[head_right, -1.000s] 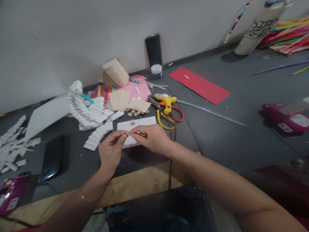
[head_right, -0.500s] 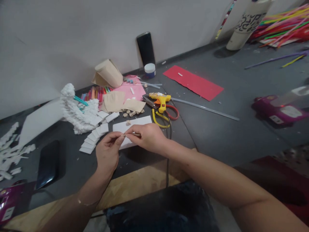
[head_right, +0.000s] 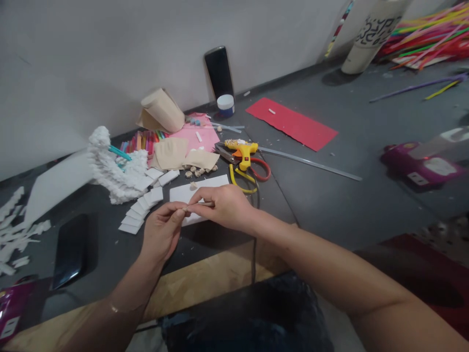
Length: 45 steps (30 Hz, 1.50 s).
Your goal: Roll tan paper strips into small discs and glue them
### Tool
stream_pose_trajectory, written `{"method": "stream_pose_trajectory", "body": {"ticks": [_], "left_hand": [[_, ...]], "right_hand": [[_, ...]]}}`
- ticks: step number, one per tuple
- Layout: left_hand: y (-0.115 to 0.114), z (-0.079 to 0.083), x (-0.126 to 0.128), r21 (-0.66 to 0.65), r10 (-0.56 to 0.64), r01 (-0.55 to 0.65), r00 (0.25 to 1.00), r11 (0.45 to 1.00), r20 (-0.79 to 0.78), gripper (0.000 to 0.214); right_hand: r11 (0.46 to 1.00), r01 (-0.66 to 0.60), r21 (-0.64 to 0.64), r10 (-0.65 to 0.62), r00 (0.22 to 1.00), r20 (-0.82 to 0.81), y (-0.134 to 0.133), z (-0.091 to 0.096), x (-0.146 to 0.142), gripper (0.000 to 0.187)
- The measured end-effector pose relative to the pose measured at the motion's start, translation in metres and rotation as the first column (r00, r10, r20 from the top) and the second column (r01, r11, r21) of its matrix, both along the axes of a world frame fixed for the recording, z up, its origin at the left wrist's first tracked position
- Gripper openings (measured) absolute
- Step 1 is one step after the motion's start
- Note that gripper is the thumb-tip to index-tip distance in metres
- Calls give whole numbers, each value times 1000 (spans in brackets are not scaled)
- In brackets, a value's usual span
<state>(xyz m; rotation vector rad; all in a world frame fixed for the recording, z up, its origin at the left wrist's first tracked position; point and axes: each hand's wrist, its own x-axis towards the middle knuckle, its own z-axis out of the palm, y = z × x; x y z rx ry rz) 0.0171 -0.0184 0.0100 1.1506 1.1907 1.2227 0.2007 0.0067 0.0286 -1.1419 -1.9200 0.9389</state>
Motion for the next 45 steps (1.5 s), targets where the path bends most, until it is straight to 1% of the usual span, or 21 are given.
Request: {"method": "stream_pose_trajectory", "body": {"ticks": [3, 6, 8, 11, 14, 19, 21, 23, 25, 28, 31, 33, 35, 41, 45], "left_hand": [[0, 2, -3, 1, -53, 53, 998, 999, 17, 23], [1, 6, -9, -52, -156, 160, 984, 986, 83, 22], [2, 9, -13, -118, -233, 251, 962, 961, 144, 23], [1, 11, -17, -201, -320, 371, 915, 907, 245, 22], [0, 10, -18, -231, -363, 451, 867, 862, 341, 22], [0, 8, -16, -259, -371, 503, 826, 824, 424, 24], [1, 8, -13, -269, -358, 499, 826, 824, 436, 24], [2, 9, -11, -279, -328, 462, 849, 842, 414, 24], [2, 9, -9, -267, -278, 383, 892, 884, 357, 25], [2, 6, -7, -202, -175, 226, 954, 953, 243, 24], [2, 1, -8, -120, -104, 119, 987, 986, 119, 21], [2, -2, -9, -79, -99, 103, 993, 992, 58, 21], [2, -3, -10, -63, -112, 114, 993, 991, 38, 21], [2, -2, -8, -119, -131, 142, 987, 983, 94, 21], [0, -3, -8, -108, -145, 152, 987, 982, 70, 21]], "right_hand": [[999, -37, 28, 37, 999, -3, 1, -1, 1, 23], [995, -97, 37, 98, 995, -21, 1, -3, 3, 24], [990, -139, 36, 140, 989, -35, 1, -3, 4, 24], [978, -200, 55, 203, 978, -43, 0, -4, 4, 25], [964, -255, 69, 258, 965, -41, -1, -5, 5, 23], [952, -289, 103, 296, 954, -56, -1, -5, 5, 24], [955, -279, 103, 287, 955, -73, -1, -5, 5, 22], [964, -248, 91, 256, 964, -79, -1, -5, 5, 21], [980, -191, 62, 196, 977, -85, 0, -5, 4, 22], [995, -102, -7, 100, 989, -106, 1, -6, 1, 24], [997, -60, -55, 53, 992, -116, 0, -7, -1, 24], [996, -45, -74, 36, 992, -124, 0, -8, -2, 24], [995, -44, -85, 32, 990, -137, -1, -9, -3, 24], [989, -110, -102, 94, 984, -153, 1, -11, -2, 25], [989, -125, -83, 114, 987, -117, 4, -11, 0, 24]]}}
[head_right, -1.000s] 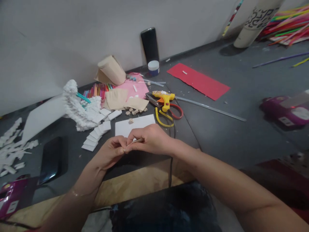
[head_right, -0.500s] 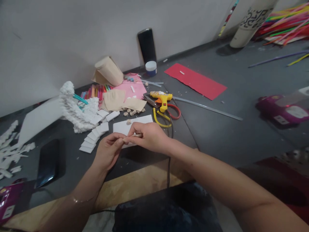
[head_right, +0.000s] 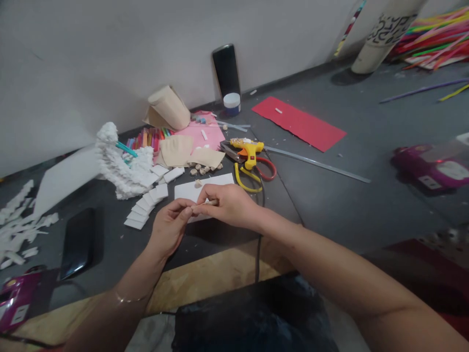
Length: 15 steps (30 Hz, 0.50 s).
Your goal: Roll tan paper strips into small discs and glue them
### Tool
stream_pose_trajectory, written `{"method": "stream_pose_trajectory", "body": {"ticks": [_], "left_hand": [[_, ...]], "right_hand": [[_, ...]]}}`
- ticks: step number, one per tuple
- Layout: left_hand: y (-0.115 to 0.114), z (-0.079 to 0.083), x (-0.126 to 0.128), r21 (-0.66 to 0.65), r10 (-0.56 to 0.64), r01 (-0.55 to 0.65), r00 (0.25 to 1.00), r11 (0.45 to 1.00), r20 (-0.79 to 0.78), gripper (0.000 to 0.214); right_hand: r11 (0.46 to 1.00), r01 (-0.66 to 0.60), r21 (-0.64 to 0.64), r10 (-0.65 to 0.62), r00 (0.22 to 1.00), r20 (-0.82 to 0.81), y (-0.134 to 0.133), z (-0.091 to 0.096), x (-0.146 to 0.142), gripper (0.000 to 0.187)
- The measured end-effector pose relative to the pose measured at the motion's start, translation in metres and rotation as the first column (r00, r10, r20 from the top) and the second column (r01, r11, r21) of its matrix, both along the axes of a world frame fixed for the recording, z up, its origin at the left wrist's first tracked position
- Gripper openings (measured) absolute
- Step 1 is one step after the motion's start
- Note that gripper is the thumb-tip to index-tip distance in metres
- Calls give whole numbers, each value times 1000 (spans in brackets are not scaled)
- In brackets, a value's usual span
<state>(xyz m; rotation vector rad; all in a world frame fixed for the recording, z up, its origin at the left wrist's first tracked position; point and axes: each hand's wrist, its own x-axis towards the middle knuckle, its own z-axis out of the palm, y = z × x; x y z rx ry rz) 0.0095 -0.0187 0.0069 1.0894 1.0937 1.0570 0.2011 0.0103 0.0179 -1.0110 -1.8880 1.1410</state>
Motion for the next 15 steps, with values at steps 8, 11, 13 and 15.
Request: {"method": "stream_pose_trajectory", "body": {"ticks": [8, 11, 13, 15], "left_hand": [[-1, 5, 2, -59, -45, 52, 993, 997, 114, 26], [0, 9, 0, -116, -94, 113, 983, 987, 155, 28], [1, 11, -3, -139, -130, 153, 978, 978, 164, 29], [2, 11, -5, -156, -159, 187, 972, 970, 175, 29]], "right_hand": [[994, -106, -16, 106, 994, -3, 2, 4, 4, 23], [990, -132, -39, 131, 991, -35, 1, 4, 3, 26], [988, -147, -40, 145, 988, -44, 0, 4, 3, 26], [986, -164, -28, 163, 986, -38, -2, 4, 3, 25]]}}
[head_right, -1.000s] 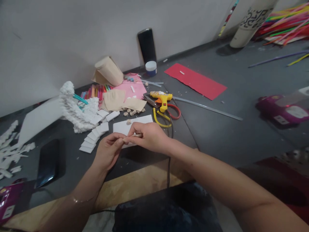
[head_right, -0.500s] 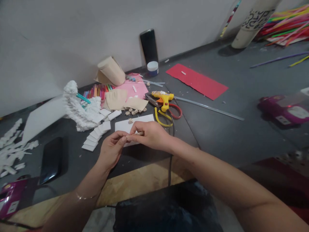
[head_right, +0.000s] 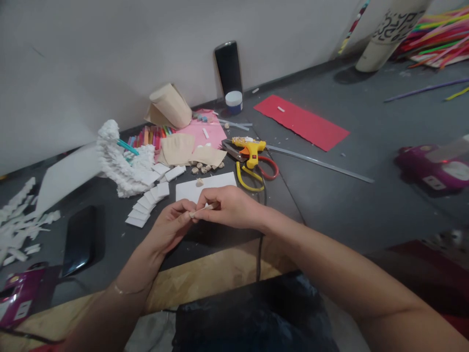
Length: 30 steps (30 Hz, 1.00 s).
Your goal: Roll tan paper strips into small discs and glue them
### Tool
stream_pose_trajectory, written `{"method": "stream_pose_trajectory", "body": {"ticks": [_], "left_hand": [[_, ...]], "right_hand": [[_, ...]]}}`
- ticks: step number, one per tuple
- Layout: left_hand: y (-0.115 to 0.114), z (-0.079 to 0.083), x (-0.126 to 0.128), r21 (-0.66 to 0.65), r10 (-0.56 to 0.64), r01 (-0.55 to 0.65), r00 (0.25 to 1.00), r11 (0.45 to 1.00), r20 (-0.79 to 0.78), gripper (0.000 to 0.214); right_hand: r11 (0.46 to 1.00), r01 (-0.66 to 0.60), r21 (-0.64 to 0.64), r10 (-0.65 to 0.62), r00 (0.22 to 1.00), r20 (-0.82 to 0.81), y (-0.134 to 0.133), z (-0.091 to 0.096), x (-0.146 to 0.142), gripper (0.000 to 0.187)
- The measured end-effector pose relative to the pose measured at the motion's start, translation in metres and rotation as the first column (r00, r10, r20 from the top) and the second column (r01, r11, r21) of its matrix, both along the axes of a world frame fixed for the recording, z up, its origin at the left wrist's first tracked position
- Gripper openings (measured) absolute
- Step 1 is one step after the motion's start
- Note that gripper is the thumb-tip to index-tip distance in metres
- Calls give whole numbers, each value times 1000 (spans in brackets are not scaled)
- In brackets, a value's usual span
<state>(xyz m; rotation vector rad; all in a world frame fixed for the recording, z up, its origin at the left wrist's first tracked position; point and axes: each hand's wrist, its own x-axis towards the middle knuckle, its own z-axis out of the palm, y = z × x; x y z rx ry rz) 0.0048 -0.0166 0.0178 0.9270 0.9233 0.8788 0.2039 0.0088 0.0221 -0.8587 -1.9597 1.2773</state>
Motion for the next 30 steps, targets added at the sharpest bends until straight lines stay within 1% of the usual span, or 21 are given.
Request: {"method": "stream_pose_trajectory", "body": {"ticks": [2, 6, 10, 13, 16, 18, 20, 26, 28, 30], "left_hand": [[1, -1, -2, -17, -19, 19, 1000, 1000, 18, 28], [3, -4, -3, -61, -13, 17, 998, 998, 55, 27], [3, -5, -1, -97, 1, 5, 998, 995, 62, 28], [2, -4, 1, -42, 80, -80, 997, 996, -16, 26], [2, -5, 2, 68, 170, -164, 980, 984, -100, 25], [1, -6, 2, 147, 185, -164, 972, 975, -145, 25], [1, -7, 2, 197, 184, -146, 965, 969, -187, 26], [2, -11, 6, 175, 207, -173, 958, 969, -201, 27], [2, -11, 8, 217, 239, -192, 947, 957, -215, 27], [1, -9, 10, 287, 292, -218, 924, 933, -247, 27]], "right_hand": [[1000, -12, 23, 11, 1000, 16, -1, 0, 0, 25], [997, -2, 83, -2, 999, 50, -3, 1, 0, 26], [996, 3, 88, -9, 998, 66, -4, 2, 0, 24], [996, 47, 80, -53, 995, 82, -3, 2, -1, 24], [992, 102, 70, -108, 991, 80, -1, 1, -2, 23], [988, 138, 74, -143, 988, 64, 0, 0, -3, 21], [983, 160, 87, -165, 985, 54, 1, -1, -4, 20], [984, 122, 130, -133, 988, 83, 3, -1, -1, 17], [988, 101, 118, -112, 989, 97, 3, 0, 1, 20], [994, 70, 85, -79, 991, 112, 4, 2, 3, 25]]}}
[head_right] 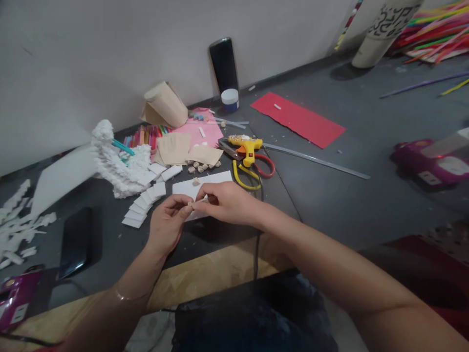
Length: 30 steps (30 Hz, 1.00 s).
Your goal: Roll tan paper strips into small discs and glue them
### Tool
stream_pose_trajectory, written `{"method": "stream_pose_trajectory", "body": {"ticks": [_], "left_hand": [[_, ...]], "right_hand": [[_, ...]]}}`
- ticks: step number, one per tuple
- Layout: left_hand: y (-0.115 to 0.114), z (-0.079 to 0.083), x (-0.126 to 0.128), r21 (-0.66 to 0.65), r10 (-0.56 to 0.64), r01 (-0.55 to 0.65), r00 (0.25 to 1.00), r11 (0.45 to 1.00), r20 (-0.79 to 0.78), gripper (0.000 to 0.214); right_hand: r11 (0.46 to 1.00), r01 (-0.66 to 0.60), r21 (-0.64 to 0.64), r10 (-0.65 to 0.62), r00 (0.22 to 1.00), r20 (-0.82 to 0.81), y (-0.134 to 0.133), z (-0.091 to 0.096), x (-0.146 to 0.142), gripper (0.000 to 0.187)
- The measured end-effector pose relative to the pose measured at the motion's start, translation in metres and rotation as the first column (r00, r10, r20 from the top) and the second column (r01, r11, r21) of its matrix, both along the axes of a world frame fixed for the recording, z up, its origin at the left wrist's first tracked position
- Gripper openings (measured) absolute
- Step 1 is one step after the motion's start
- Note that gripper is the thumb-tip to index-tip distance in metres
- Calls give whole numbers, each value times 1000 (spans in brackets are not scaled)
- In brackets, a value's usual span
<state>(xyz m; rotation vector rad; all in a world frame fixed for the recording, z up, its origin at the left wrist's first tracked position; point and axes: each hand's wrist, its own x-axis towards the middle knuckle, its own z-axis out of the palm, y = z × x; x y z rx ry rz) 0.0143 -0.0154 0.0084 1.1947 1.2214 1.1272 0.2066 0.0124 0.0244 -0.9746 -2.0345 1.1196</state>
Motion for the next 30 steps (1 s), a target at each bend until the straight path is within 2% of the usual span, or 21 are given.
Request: {"method": "stream_pose_trajectory", "body": {"ticks": [3, 7, 10, 12, 14, 17, 22, 30], "left_hand": [[-2, 5, 2, 89, 70, -61, 993, 994, -91, 27], [-5, 11, 4, 212, 122, -86, 979, 974, -164, 22], [-6, 12, 6, 223, 151, -115, 977, 968, -153, 25], [-6, 13, 8, 196, 158, -132, 979, 972, -125, 28], [-7, 14, 9, 170, 153, -135, 983, 976, -100, 30], [-8, 16, 10, 140, 124, -111, 989, 984, -84, 30], [-10, 17, 10, 122, 89, -78, 993, 989, -83, 30], [-10, 13, 8, 115, 35, -19, 990, 993, -137, 26]], "right_hand": [[998, -37, -44, 37, 999, -3, 0, 2, 2, 29], [999, -25, -47, 23, 999, -33, 0, 2, 1, 24], [996, 5, 94, 3, 997, -77, 0, 0, -2, 21], [959, 15, 282, 9, 996, -85, 0, -2, -3, 19], [892, 32, 451, 3, 997, -75, -1, -5, -4, 20], [807, 73, 586, -43, 997, -65, -2, -6, -5, 21], [728, 80, 681, -85, 996, -25, -4, -2, -4, 18], [725, 57, 686, -103, 994, 26, -3, -2, -3, 19]]}}
